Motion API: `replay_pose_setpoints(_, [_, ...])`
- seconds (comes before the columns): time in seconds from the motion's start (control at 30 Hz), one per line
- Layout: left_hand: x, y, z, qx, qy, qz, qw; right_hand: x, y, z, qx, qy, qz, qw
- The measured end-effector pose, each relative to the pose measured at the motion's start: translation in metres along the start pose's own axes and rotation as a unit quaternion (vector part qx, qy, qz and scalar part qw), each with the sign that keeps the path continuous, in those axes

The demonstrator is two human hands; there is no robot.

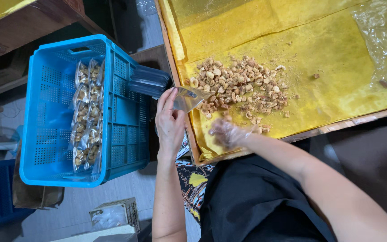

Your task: The person uses a small shovel to scoop fried snacks from a yellow tray into plastic bags, weighs the bags on a digital scale, and places the filled bags into a blue crate.

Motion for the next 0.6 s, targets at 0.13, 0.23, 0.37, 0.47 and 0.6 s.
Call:
replay_pose_setpoints(0.13, [0.005,-0.001,-0.003,0.006,0.014,-0.018,1.0,-0.062,-0.065,-0.055,0.061,-0.072,-0.216,0.972])
replay_pose_setpoints(0.23, [0.008,0.0,-0.009,-0.016,-0.002,-0.031,0.999,-0.055,-0.115,-0.085,0.114,-0.034,-0.148,0.982])
replay_pose_setpoints(0.37, [0.016,0.004,-0.025,-0.075,0.016,-0.048,0.996,-0.02,-0.183,-0.085,0.19,-0.092,-0.286,0.935])
replay_pose_setpoints(0.47, [-0.008,0.026,-0.043,-0.152,-0.095,-0.077,0.981,0.029,-0.206,-0.069,0.185,-0.067,-0.158,0.968])
replay_pose_setpoints(0.6, [0.007,0.05,-0.047,-0.154,0.055,-0.027,0.986,0.016,-0.173,-0.037,0.144,-0.1,-0.351,0.92])
Point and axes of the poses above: each hand's wrist, its own z-axis towards the middle knuckle, its own y-axis out of the palm, x = y × z, the point moved 10 cm from there along z, towards the middle knuckle, and after that the axes turned 2 degrees about -x, right-handed, at the moved point
